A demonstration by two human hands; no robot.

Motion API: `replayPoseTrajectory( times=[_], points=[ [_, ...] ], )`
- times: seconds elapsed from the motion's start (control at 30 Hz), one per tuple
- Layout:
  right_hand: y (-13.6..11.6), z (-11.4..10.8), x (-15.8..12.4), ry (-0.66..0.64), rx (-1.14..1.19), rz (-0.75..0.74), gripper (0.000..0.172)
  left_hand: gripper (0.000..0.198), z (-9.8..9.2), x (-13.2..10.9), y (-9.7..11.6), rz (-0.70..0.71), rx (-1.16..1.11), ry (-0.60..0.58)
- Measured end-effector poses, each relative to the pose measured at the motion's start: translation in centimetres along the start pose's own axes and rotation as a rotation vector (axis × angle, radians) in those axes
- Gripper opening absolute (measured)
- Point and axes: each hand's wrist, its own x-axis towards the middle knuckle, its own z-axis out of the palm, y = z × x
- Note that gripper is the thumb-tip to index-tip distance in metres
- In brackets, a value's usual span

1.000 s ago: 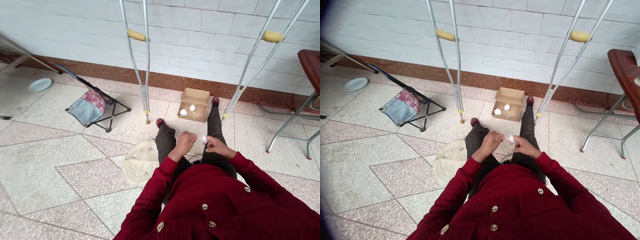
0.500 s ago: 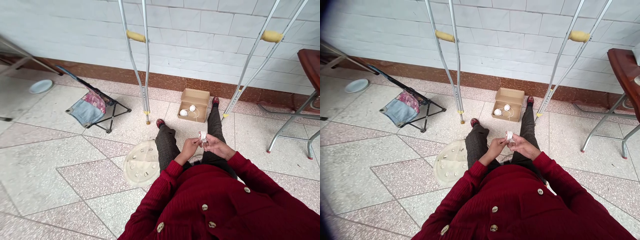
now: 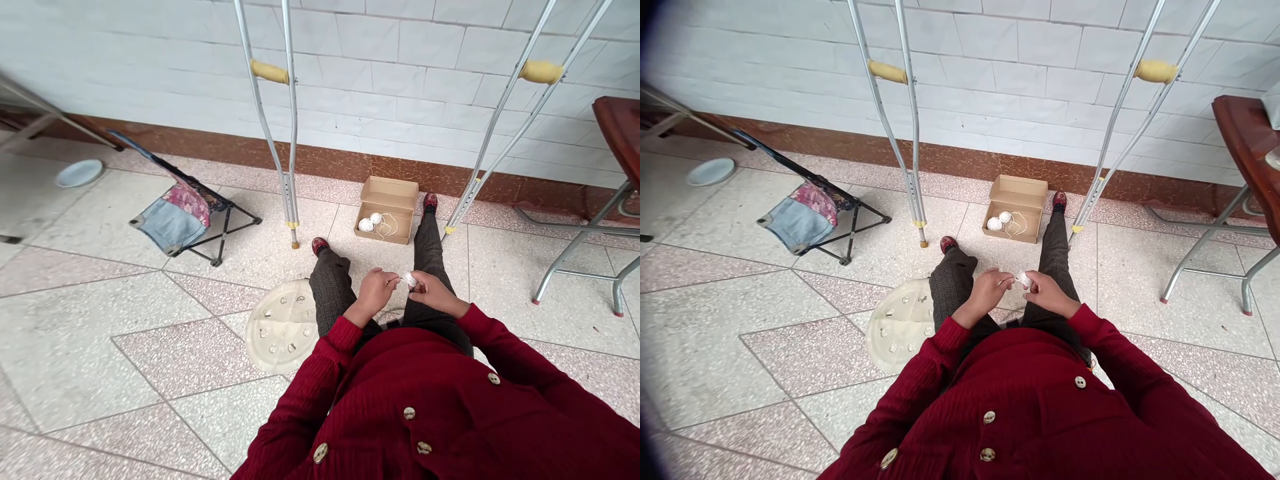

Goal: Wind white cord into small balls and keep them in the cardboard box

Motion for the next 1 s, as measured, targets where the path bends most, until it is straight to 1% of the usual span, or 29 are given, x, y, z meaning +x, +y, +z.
replayPoseTrajectory(
  times=[0.03,0.07,0.17,0.27,0.33,0.4,0.5,0.6,0.7,0.83,0.9,1.0],
  points=[
    [-0.1,0.0,0.0,0.002,0.0,-0.012,0.013,0.033,0.2,0.0,0.0,-0.022,-0.021,-0.006],
    [-0.2,-0.1,0.0,0.0,0.002,-0.022,0.011,0.034,0.4,0.0,-0.1,-0.043,-0.048,-0.006],
    [-0.3,-0.3,0.1,-0.024,0.029,-0.031,0.018,0.032,1.2,-0.1,-0.1,-0.089,-0.169,-0.013],
    [-0.4,-0.4,0.0,-0.042,0.07,-0.014,0.023,0.02,1.7,-0.2,-0.3,-0.16,-0.369,-0.056],
    [-0.5,-0.5,-0.1,-0.064,0.11,0.0,0.025,0.025,1.5,-0.2,-0.4,-0.193,-0.478,-0.092],
    [-0.5,-0.6,-0.1,-0.095,0.156,0.016,0.027,0.031,0.8,-0.4,-0.4,-0.164,-0.515,-0.101],
    [-0.5,-0.7,-0.2,-0.138,0.205,0.035,0.029,0.035,-0.5,-0.7,0.0,-0.05,-0.522,-0.097],
    [-0.5,-0.7,-0.1,-0.179,0.219,0.033,0.029,0.041,-1.1,-0.9,0.7,0.02,-0.559,-0.165],
    [-0.4,-0.6,-0.1,-0.211,0.197,0.024,0.03,0.04,-0.5,-0.8,0.9,0.012,-0.632,-0.204],
    [-0.7,-0.6,-0.1,-0.224,0.209,0.033,0.027,0.034,0.5,-0.6,0.2,-0.043,-0.728,-0.188],
    [-1.2,-0.8,-0.1,-0.214,0.204,0.041,0.027,0.036,0.6,-0.6,0.0,-0.064,-0.749,-0.214],
    [-1.9,-1.1,-0.1,-0.213,0.189,0.039,0.027,0.044,0.5,-0.8,0.2,-0.077,-0.781,-0.264]
  ],
)
